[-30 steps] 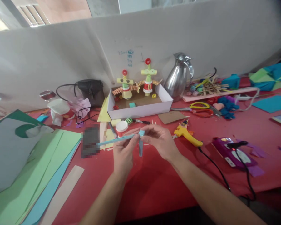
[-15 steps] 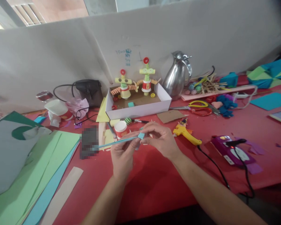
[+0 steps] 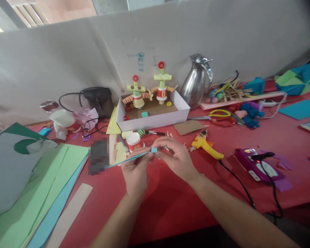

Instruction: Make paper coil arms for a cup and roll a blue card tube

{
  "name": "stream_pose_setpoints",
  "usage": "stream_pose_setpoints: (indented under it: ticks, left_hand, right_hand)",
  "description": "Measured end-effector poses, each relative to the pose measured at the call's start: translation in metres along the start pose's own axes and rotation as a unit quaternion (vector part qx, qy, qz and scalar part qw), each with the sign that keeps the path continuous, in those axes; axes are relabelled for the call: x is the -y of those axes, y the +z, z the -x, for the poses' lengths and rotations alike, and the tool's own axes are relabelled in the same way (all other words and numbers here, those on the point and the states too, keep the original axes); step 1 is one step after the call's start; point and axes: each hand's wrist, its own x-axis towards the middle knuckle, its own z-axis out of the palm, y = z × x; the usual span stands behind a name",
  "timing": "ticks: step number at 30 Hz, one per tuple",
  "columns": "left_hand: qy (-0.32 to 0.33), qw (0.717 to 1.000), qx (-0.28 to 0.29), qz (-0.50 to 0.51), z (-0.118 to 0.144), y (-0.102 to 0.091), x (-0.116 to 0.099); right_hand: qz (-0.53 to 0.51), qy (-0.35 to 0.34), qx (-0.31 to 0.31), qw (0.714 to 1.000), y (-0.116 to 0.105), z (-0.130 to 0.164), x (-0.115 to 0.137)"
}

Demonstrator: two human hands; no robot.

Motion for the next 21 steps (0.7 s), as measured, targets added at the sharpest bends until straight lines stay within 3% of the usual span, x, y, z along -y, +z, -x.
stream_pose_setpoints:
  ticks: [5,9,14,21]
  left_hand:
    - [-0.037,0.997,-0.053,0.028,-0.002,0.007,-0.006]
    - [-0.044,0.996,-0.079,0.024,0.000,0.008,-0.002]
    - [-0.079,0.993,-0.081,0.022,0.003,0.008,0.004]
    - [-0.103,0.994,-0.044,0.008,0.003,0.006,0.008]
  right_hand:
    - [-0.034,0.077,-0.022,0.996,0.010,0.004,-0.001]
    - [-0.053,0.088,-0.072,0.992,0.020,0.010,-0.004]
    - [-0.075,0.144,-0.103,0.981,0.021,0.012,-0.008]
    - [-0.049,0.160,-0.121,0.978,0.015,0.007,-0.011]
